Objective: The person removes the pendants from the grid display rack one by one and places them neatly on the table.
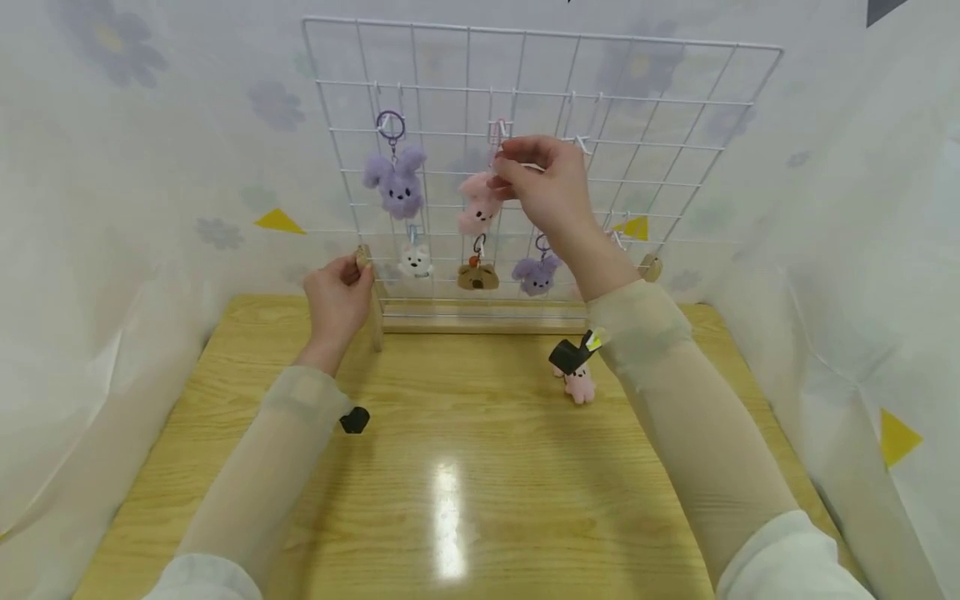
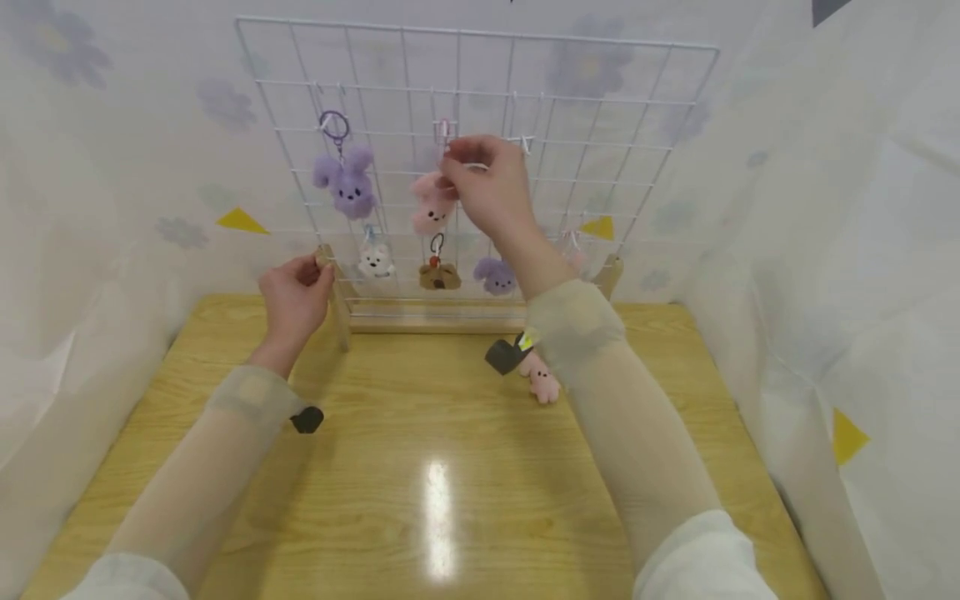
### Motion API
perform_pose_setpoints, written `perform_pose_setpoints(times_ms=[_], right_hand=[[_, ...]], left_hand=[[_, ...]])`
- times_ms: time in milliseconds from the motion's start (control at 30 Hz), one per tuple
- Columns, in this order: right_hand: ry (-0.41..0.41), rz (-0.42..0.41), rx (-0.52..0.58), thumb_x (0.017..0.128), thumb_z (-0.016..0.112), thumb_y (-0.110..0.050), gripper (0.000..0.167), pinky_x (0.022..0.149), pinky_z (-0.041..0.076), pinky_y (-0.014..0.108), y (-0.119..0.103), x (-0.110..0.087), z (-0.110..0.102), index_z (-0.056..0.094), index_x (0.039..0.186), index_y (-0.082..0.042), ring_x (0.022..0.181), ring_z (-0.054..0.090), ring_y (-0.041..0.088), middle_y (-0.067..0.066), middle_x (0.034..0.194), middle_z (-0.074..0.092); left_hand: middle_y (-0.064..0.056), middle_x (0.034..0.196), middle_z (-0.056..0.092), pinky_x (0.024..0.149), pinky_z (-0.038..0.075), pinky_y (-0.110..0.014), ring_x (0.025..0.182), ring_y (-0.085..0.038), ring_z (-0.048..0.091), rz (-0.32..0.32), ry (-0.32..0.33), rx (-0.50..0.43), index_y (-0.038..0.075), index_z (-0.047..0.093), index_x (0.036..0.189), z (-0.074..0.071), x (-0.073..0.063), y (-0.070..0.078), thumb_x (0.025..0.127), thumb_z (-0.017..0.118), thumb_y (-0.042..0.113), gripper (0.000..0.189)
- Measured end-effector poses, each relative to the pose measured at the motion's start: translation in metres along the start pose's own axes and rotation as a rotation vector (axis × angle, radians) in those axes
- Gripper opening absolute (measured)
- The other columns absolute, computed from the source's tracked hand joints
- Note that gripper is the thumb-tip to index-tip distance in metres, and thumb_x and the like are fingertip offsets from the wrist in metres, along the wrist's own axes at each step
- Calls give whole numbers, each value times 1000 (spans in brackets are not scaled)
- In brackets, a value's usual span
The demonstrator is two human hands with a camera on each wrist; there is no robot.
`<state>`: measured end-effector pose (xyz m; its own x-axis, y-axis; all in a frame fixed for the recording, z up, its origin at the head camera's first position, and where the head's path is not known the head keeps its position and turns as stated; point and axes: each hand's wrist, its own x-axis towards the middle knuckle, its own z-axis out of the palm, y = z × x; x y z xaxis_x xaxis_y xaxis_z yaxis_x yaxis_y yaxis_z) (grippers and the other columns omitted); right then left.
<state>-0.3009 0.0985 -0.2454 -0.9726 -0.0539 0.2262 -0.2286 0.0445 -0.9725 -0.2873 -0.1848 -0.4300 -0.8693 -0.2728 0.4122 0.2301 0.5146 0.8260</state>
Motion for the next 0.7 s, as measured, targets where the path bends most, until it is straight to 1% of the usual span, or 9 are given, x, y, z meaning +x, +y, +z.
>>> perform_pose_setpoints(times_ms=[67, 133, 233, 367, 467, 600, 700], right_hand=[[4, 6, 29, 101, 70, 0, 20, 84, 64, 35, -1, 2, 0, 69, 120, 4, 92, 72, 28, 14, 115, 70], [0, 10, 47, 101, 71, -3, 18, 84, 64, 35, 0, 3, 1, 70, 118, 3, 89, 72, 27, 14, 112, 71], [-11, 3, 60, 103, 70, -6, 19, 83, 64, 35, 2, 4, 2, 70, 119, 4, 86, 70, 25, 14, 109, 70], [-5, -40, 38, 104, 67, -5, 21, 82, 63, 32, 4, 4, 3, 69, 119, 10, 85, 69, 23, 19, 110, 70], [14, -53, 19, 105, 67, -5, 17, 81, 63, 31, 3, 4, 1, 70, 115, 8, 85, 69, 23, 22, 111, 70], [36, -39, 39, 104, 68, -7, 12, 82, 62, 31, -1, 4, 0, 70, 109, 4, 86, 69, 23, 19, 108, 71], [51, -47, 70, 104, 69, -7, 13, 82, 63, 31, -3, 3, 1, 70, 110, 5, 83, 69, 22, 15, 103, 70]], left_hand=[[-26, 108, 75, 85, 64, -34, 98, -34, 75, 5, 2, -5, -10, 74, 119, 1, 1, 1, 102, 70, 10, 27], [-25, 107, 76, 83, 64, -30, 97, -33, 75, 0, 11, 2, -9, 75, 118, 2, 1, 1, 102, 70, 10, 26], [-24, 105, 76, 81, 63, -27, 95, -31, 76, 0, 25, 20, -9, 76, 116, 1, 1, -2, 101, 71, 9, 23], [-24, 105, 76, 81, 64, -30, 94, -31, 76, 16, 24, 30, -9, 76, 116, -1, 0, -4, 101, 70, 8, 23], [-25, 106, 76, 81, 64, -32, 94, -32, 76, 14, 15, 19, -9, 76, 116, 0, 0, -2, 101, 70, 9, 24], [-25, 106, 76, 82, 64, -31, 95, -32, 76, 10, 14, 23, -9, 75, 117, 0, 0, -2, 101, 71, 10, 25], [-24, 107, 76, 82, 64, -30, 95, -31, 76, 14, 12, 29, -8, 76, 117, 0, 0, -2, 101, 71, 10, 25]])
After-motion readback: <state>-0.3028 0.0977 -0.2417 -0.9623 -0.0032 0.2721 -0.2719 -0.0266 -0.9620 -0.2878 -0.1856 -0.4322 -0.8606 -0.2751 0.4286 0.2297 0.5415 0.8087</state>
